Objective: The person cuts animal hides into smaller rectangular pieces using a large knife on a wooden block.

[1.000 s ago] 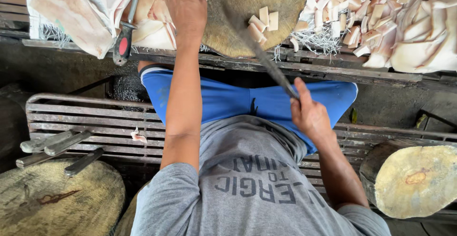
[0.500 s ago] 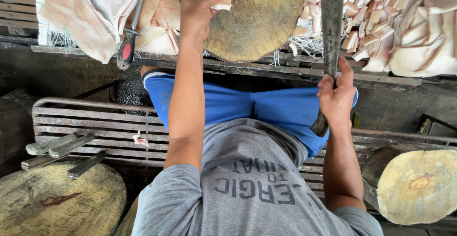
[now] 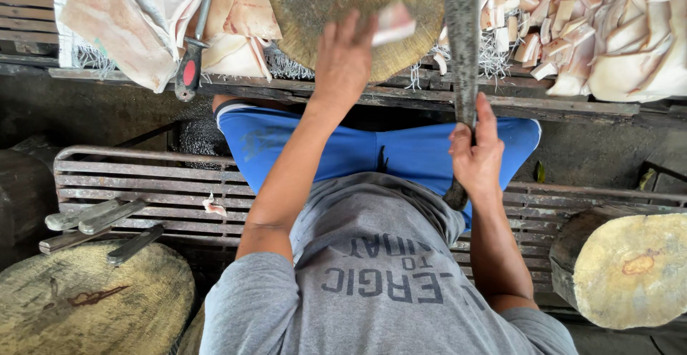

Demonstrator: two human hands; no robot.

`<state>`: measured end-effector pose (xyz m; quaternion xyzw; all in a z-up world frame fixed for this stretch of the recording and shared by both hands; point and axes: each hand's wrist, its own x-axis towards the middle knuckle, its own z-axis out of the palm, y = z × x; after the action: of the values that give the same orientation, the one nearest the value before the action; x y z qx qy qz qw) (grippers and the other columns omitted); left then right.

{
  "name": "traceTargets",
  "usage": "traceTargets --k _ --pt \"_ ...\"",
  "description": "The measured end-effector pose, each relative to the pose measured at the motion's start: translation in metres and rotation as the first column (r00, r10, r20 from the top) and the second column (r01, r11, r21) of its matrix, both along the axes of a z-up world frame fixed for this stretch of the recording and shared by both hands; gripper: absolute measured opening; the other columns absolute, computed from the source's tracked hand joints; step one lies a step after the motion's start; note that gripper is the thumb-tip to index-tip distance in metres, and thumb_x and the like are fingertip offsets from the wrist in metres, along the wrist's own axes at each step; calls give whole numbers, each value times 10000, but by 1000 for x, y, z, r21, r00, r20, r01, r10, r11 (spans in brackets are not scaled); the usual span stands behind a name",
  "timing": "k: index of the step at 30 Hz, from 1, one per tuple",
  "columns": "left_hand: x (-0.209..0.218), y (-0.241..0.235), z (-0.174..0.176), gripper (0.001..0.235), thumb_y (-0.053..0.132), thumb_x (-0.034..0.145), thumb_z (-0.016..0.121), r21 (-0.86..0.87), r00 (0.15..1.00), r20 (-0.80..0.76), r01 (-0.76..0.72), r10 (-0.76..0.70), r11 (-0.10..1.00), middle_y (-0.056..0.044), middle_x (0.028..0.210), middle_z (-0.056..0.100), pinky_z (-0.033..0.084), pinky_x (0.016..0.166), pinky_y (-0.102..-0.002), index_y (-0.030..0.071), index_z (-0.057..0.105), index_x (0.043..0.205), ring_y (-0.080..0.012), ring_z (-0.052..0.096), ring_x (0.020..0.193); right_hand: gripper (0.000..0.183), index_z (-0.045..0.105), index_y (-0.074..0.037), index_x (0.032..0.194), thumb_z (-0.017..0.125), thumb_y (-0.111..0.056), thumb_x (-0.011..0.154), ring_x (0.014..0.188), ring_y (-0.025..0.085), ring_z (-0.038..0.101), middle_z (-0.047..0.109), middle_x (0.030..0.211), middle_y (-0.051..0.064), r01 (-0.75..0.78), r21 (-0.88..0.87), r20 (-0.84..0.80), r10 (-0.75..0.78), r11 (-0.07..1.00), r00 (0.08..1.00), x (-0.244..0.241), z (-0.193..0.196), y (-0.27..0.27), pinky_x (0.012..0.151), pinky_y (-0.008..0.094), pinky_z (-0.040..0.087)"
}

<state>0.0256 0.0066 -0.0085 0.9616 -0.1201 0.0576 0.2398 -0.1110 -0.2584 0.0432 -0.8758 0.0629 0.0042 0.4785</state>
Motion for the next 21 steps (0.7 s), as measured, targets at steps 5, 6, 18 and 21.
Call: traceTargets --k 5,6,18,21 --pt "-14 15 7 477 203 912 709 41 988 -33 151 -149 988 -97 1420 561 357 1109 -560 95 645 1372 -382 448 1271 647 402 -83 1619 579 -20 1000 682 222 716 714 796 155 -59 -184 -106 40 981 994 1 5 12 642 373 564" --pt "-15 19 8 476 185 917 700 5 985 -40 168 -168 986 -87 1426 571 356 1124 -548 103 645 1384 -360 460 1294 635 406 -84 1621 584 -18 1015 711 226 726 722 831 161 -69 -208 -48 60 976 997 0 8 11 654 366 569" --pt "-18 35 14 517 203 895 754 -153 974 -83 196 -210 969 -121 1412 599 438 1101 -451 30 622 1364 -340 526 1266 557 478 -171 1542 613 -37 1018 539 254 609 671 781 126 -73 -419 259 196 905 946 -10 -9 8 496 385 487" --pt "-20 34 15 487 201 894 763 -169 974 -66 203 -217 964 -136 1408 585 444 1102 -453 27 635 1330 -357 524 1273 668 452 -116 1574 653 -42 941 649 348 637 701 879 188 -224 -570 150 368 790 918 -1 -19 15 603 441 544"
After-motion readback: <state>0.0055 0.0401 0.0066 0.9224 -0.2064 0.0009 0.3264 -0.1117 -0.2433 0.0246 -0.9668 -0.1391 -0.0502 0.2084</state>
